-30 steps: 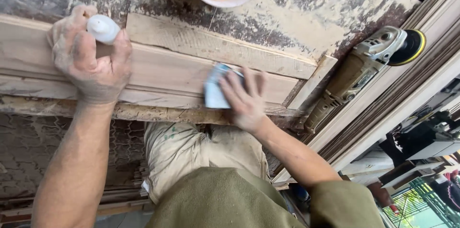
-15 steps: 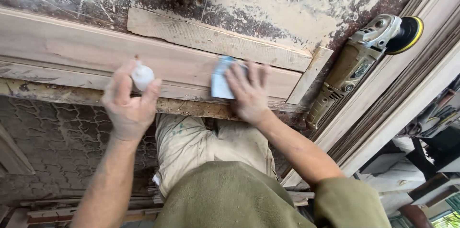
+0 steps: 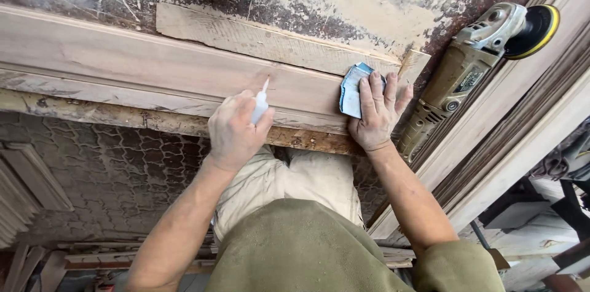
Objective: The recorder sands wooden boards with a power sander, applies glue to fill cracks, and hand-sands details.
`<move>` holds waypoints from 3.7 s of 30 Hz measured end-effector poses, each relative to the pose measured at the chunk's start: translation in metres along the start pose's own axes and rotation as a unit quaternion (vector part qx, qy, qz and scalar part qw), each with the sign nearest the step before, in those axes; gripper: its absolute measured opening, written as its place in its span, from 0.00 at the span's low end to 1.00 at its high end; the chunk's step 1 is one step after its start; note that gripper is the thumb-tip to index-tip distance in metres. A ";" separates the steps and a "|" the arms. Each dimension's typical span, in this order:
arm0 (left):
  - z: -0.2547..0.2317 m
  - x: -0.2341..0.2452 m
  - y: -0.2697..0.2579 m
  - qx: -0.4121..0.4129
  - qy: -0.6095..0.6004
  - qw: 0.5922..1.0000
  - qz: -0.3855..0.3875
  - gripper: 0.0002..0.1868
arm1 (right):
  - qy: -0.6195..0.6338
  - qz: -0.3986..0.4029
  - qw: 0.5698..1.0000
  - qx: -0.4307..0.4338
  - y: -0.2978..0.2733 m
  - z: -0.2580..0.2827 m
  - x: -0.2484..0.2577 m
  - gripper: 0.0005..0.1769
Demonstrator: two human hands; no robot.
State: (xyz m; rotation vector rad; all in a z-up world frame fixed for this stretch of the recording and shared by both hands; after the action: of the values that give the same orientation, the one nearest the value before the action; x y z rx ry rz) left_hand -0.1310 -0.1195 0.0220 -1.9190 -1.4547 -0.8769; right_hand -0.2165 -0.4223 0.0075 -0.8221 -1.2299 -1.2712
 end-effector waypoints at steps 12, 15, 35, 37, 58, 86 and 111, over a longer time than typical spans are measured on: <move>-0.043 0.020 0.038 0.075 0.053 0.991 0.099 0.18 | 0.035 -0.026 0.999 -0.015 0.011 0.004 0.009 0.32; -0.045 0.019 0.038 0.078 0.038 0.992 0.094 0.16 | 0.038 -0.024 0.999 -0.017 0.012 0.003 0.009 0.33; 0.106 0.107 0.058 0.157 -0.239 0.939 -0.189 0.06 | 0.043 0.063 0.996 -0.039 0.016 0.014 0.020 0.24; 0.114 0.112 0.060 0.186 -0.307 0.916 -0.179 0.09 | 0.036 0.067 0.997 -0.024 -0.010 0.021 0.004 0.26; 0.118 0.147 0.069 0.205 -0.475 0.851 -0.088 0.09 | -0.002 0.153 0.988 0.009 -0.018 0.028 0.026 0.34; 0.165 0.241 -0.003 0.262 -0.286 0.921 0.044 0.19 | 0.083 0.111 0.897 -0.420 0.003 0.103 0.050 0.17; -0.059 0.122 0.148 -0.128 -0.069 0.986 -0.078 0.17 | -0.090 -0.320 0.845 -0.418 -0.264 -0.153 0.240 0.16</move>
State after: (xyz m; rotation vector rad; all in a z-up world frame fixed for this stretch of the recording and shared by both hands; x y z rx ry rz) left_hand 0.0261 -0.1285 0.1465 -2.1109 -1.6597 -1.0651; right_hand -0.4714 -0.6719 0.1603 -1.2088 -1.1118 -2.4195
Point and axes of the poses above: each hand's wrist, its own y-axis towards the middle knuckle, its own x-axis out of the back of the hand, z = x × y, the point moved 3 cm from there along y, towards the middle knuckle, and after that the axes turned 9 degrees about x, right-handed, at the moved point
